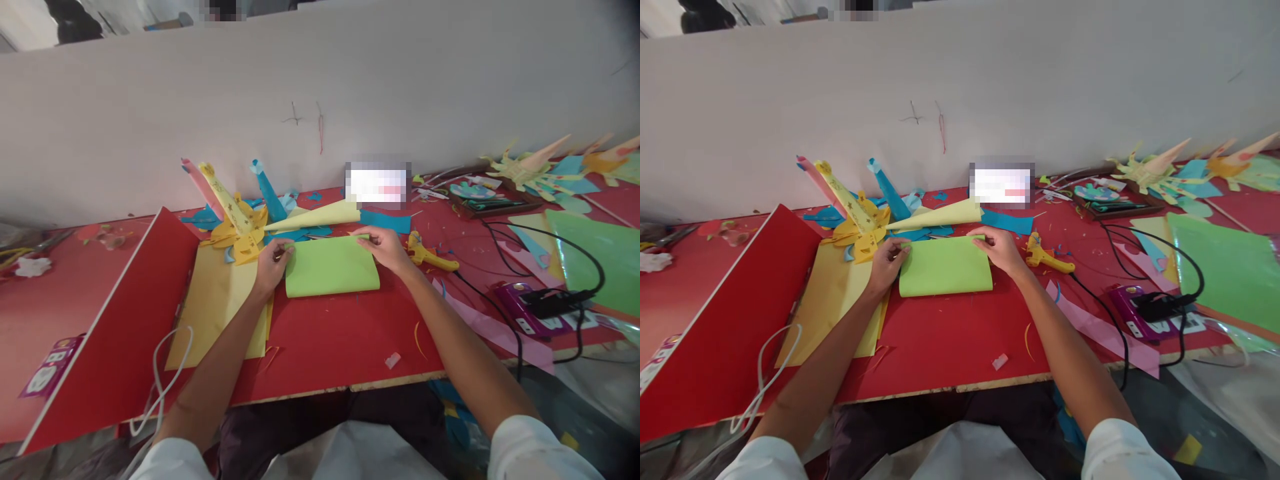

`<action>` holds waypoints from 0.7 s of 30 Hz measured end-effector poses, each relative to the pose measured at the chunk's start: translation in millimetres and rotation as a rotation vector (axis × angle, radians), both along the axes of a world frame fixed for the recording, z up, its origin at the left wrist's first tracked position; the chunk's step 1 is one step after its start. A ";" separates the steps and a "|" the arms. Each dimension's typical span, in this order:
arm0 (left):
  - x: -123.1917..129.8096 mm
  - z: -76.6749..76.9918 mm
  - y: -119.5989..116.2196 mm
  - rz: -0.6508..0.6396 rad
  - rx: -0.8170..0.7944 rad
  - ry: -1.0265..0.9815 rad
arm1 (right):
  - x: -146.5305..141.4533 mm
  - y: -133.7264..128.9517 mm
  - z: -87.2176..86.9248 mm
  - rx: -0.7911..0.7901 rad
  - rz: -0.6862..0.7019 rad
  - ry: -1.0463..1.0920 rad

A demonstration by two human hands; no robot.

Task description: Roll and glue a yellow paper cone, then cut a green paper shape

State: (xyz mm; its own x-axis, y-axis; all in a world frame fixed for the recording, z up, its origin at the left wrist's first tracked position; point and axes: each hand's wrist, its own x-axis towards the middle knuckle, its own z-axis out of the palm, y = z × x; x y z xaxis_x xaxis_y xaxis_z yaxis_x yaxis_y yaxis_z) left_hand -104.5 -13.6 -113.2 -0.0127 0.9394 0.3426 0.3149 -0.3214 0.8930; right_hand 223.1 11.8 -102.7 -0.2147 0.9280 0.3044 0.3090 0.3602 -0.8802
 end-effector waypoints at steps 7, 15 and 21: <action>-0.3 1.6 2.2 -0.069 -0.018 -0.003 | 6.0 -5.7 11.3 -0.187 0.208 -0.031; 3.7 3.2 -3.9 -0.131 -0.041 0.090 | 7.1 -9.1 15.4 -0.304 0.415 -0.121; 8.4 5.2 -10.3 -0.230 -0.062 0.142 | 2.6 -17.4 19.3 -0.395 0.606 -0.217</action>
State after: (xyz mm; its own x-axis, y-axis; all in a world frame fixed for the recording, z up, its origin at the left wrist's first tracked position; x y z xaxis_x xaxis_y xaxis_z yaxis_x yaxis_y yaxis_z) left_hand -96.1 -23.9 -107.9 0.2473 0.9312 0.2679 0.3630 -0.3454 0.8654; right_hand 225.7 -5.6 -83.4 -0.7393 0.6599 -0.1339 0.3387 0.1925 -0.9210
